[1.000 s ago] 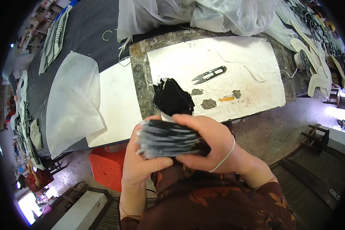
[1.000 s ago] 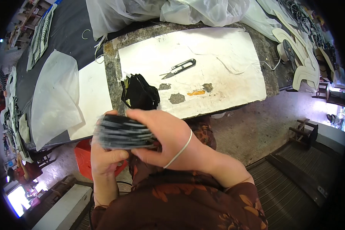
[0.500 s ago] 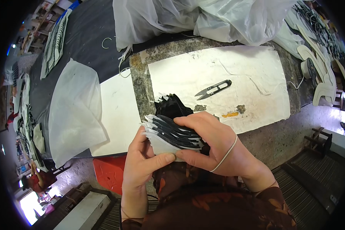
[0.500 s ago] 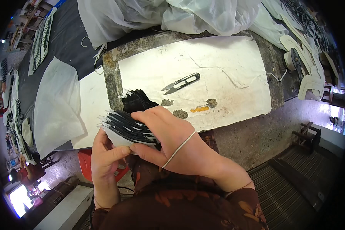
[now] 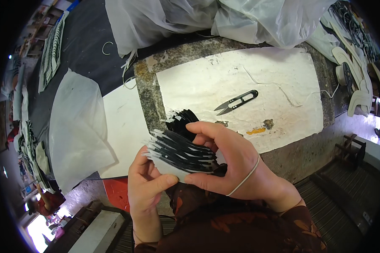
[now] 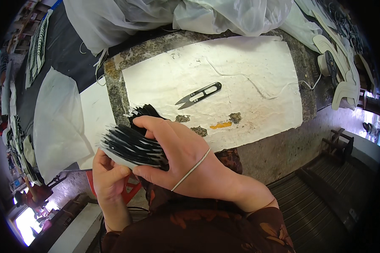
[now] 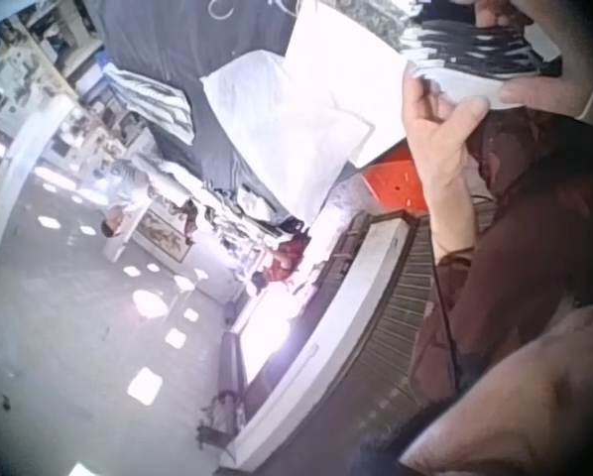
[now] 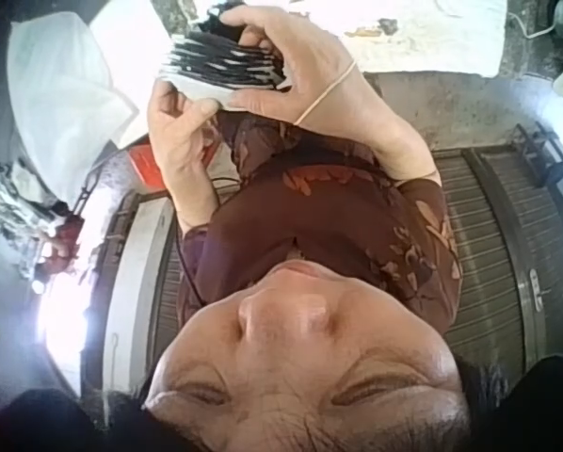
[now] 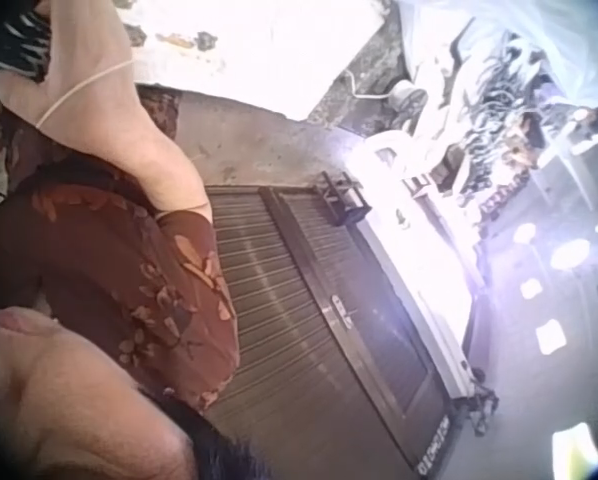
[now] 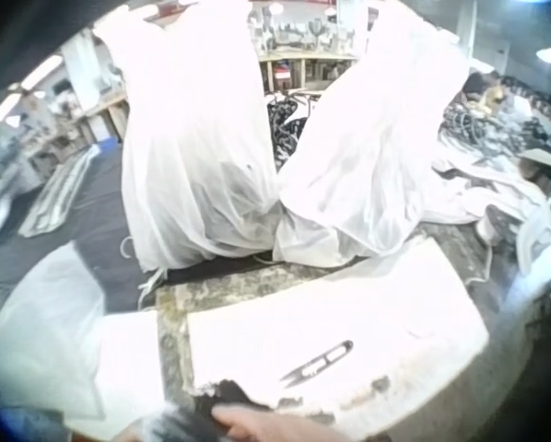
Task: Trim excess threads and material from shoe upper components using snips and stack them together.
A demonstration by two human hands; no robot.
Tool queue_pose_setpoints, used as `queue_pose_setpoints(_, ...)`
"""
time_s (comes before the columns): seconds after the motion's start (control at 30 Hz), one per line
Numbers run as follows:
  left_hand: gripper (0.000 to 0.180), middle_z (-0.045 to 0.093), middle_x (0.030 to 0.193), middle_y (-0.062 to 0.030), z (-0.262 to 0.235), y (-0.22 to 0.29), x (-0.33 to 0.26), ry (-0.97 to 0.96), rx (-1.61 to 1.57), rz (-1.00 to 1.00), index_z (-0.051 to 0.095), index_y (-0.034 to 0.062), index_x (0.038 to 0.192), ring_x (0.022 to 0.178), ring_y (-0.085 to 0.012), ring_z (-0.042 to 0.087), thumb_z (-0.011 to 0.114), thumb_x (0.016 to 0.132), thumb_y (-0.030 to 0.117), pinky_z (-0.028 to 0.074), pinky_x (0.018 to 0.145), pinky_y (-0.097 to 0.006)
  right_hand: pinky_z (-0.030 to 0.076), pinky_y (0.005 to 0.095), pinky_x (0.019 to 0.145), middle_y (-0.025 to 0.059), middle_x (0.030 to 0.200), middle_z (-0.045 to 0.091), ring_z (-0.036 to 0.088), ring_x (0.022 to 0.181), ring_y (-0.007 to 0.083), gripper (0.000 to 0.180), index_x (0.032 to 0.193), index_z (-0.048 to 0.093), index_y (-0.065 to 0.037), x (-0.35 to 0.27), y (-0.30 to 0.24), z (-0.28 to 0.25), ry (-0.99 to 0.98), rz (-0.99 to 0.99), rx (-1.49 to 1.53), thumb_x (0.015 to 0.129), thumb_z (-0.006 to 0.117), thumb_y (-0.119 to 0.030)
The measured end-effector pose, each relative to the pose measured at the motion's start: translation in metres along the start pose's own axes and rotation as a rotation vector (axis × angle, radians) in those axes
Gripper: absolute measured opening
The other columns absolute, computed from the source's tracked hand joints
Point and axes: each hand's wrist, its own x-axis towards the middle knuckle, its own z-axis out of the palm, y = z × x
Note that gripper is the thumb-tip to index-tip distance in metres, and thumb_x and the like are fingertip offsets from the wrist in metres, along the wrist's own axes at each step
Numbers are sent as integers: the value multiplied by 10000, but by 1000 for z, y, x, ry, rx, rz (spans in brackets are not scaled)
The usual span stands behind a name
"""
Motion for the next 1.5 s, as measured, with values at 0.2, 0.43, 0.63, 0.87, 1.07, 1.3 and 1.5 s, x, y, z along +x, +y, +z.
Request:
queue_pose_setpoints(0.2,865,616,1320,-182,-9,4,-7,-7,28,-8,440,-83,1433,1206,-261,641,893,696,-73,539,1023,-380,536,418,864,154,1187,640,653,1010,344,727,1384,492,-31,-1,0,-1,-43,-87,-1,786,857,-225)
queue_pose_setpoints(0.43,799,617,1305,-180,5,7,-3,10,18,7,458,-84,1410,1193,-255,642,880,734,-37,528,1015,-371,539,409,853,163,1132,645,661,1002,337,709,1385,491,-32,0,2,0,-51,17,72,801,848,-218)
queue_pose_setpoints(0.63,683,609,1307,-180,19,14,11,21,100,-19,481,-84,1397,1164,-238,652,813,802,-47,522,999,-341,550,408,803,161,1044,654,672,951,340,672,1371,493,-35,5,9,-4,17,33,44,823,834,-223)
queue_pose_setpoints(0.87,607,609,1295,-178,22,15,14,41,165,-33,502,-92,1367,1151,-232,658,783,830,-59,521,997,-332,547,367,785,136,1035,667,670,929,272,672,1377,501,-42,8,12,-6,21,38,1,820,842,-199)
queue_pose_setpoints(1.07,606,620,1282,-172,21,16,12,29,169,-16,503,-97,1370,1151,-225,658,785,836,-43,517,993,-327,553,419,781,168,1048,683,688,932,347,596,1329,512,-43,7,12,-3,50,-23,-18,840,804,-219)
queue_pose_setpoints(1.3,595,628,1229,-147,20,15,21,43,219,-34,518,-98,1361,1112,-183,637,791,839,-13,506,962,-309,544,417,806,172,1061,672,672,952,369,549,1280,539,-27,8,16,1,60,-2,-93,839,804,-219)
queue_pose_setpoints(1.5,690,547,1210,-87,9,12,23,66,631,6,514,-49,1412,1080,-141,565,842,828,114,500,922,-289,510,406,966,189,1234,618,619,1120,338,708,1400,525,-13,14,19,-8,97,-18,-203,804,848,-216)
